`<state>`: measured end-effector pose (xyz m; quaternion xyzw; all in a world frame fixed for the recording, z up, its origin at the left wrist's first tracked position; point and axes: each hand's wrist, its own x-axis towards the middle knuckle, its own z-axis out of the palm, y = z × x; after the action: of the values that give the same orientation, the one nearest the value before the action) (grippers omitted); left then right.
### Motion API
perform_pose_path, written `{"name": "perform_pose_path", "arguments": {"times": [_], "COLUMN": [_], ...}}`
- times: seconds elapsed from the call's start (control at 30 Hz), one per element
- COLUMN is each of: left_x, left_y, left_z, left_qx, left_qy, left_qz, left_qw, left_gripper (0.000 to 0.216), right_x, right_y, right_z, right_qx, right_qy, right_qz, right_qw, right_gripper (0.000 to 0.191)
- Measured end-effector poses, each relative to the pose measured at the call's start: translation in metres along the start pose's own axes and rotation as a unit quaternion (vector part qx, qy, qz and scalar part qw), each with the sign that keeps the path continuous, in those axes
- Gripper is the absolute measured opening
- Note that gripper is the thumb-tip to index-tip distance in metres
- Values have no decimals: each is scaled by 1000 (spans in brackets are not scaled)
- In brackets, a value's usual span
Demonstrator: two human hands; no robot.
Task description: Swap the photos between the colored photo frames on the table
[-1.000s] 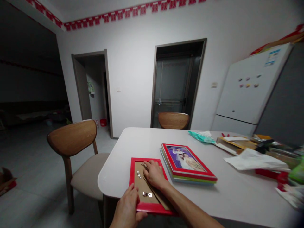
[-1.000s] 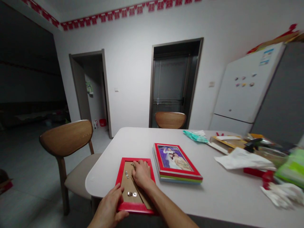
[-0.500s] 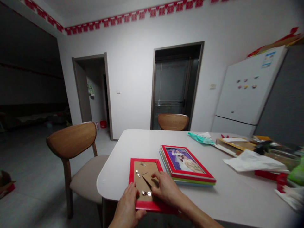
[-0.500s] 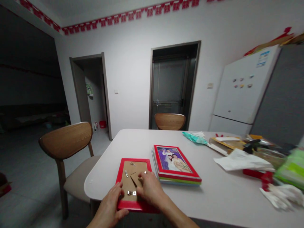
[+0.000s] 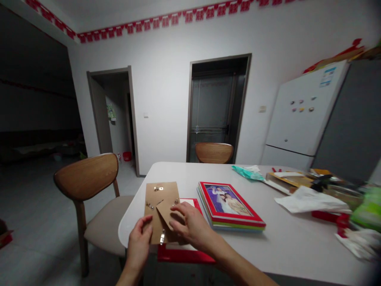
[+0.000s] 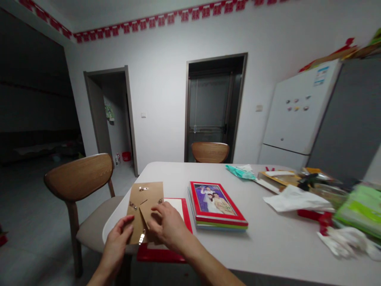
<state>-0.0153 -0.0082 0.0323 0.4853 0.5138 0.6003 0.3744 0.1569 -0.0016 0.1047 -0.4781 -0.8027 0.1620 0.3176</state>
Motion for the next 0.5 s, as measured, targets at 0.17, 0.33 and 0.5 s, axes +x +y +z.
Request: {"name": "perform_pose_path", "arguments": {"times": [0.17,0.33,0.5], "left_x": [13,19,24], "left_y": [-7,-25,-33], "left_z": [-52,-81,-83], "left_qx": [-23,122,230], "left_qy": [52,28,36], "left_qz": [-101,-75,-27], "left_qw": [993,989,972], "left_gripper": [32,34,32], "right_x": [-10,-28,-37], "right_y": [36,84,92], "right_z": [6,5,13], "right_qx": [-77,-210,-230], "right_qy": [10,-15,-32], "right_qz": [44,153,177], "right_qw": [996,965,957], "right_gripper": [37,33,33]}}
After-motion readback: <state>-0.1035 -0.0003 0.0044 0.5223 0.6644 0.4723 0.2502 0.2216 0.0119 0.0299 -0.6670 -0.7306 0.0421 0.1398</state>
